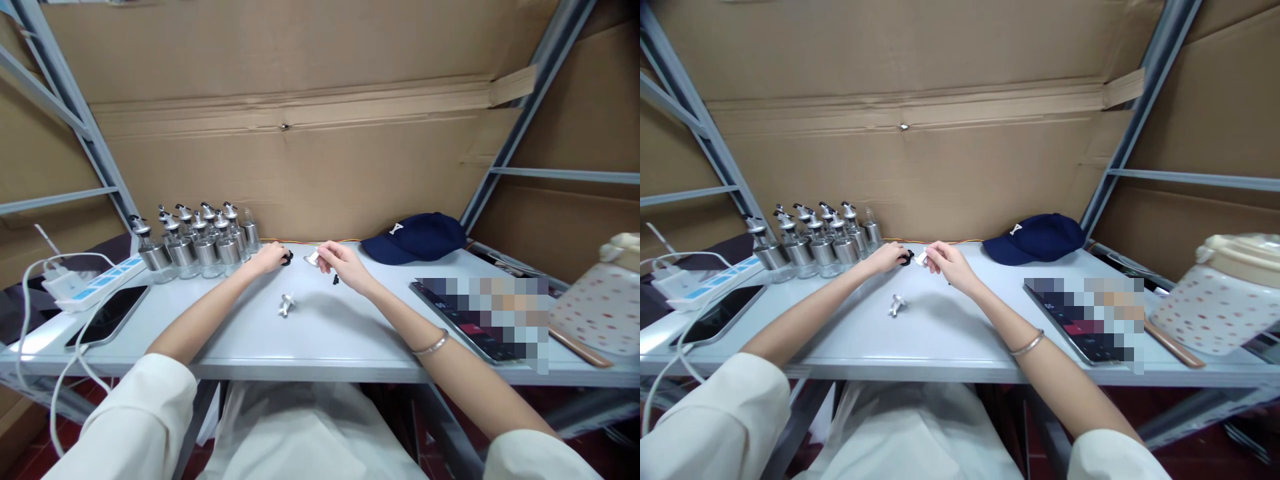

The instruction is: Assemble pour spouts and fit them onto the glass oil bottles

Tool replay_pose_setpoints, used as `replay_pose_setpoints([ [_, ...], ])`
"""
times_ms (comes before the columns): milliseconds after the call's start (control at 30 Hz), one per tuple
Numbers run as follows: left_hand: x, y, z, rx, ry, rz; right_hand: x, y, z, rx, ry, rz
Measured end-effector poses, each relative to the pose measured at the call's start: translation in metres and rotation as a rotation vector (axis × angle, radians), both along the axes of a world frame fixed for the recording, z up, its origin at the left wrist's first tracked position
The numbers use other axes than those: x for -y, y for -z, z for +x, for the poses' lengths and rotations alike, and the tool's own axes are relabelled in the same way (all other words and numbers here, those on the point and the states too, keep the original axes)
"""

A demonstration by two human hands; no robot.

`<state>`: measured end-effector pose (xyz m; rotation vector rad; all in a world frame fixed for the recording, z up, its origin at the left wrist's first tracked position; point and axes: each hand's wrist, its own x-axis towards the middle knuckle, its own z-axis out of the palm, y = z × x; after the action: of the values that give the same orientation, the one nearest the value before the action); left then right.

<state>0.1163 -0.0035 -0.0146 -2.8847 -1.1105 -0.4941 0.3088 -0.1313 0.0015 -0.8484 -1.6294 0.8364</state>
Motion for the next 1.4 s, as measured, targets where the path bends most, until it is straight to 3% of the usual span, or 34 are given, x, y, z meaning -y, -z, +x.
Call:
replay_pose_setpoints([
  [167, 0.034, -0.022, 0.011, 0.208, 0.024, -0.026, -0.002, -0.002, 0.002, -0.099, 0.097, 0.028],
  [267, 0.072, -0.035, 0.02, 0.62, 0.109, -0.087, -0.001, -0.006, 0.006, -0.248, 0.303, 0.172],
  [367, 0.105, -0.033, 0.023, 0.823, 0.095, -0.112, 0.001, -0.01, 0.009, -0.339, 0.433, 0.276],
  [467, 0.12, -0.021, 0.023, 0.911, 0.056, -0.143, 0.004, -0.009, 0.006, -0.318, 0.382, 0.273],
  [633, 0.12, -0.008, 0.022, 1.003, 0.067, -0.239, 0.009, -0.004, -0.005, -0.226, 0.255, 0.22],
  [967, 0.118, -0.005, 0.021, 1.094, 0.138, -0.321, 0.012, -0.003, -0.007, -0.111, 0.164, 0.132],
  [1267, 0.113, -0.004, 0.016, 1.145, 0.152, -0.359, 0.016, -0.003, -0.001, 0.306, 0.3, 0.366],
  [1400, 0.115, -0.002, 0.015, 1.086, 0.118, -0.23, 0.016, -0.003, 0.001, 0.351, 0.285, 0.385],
])
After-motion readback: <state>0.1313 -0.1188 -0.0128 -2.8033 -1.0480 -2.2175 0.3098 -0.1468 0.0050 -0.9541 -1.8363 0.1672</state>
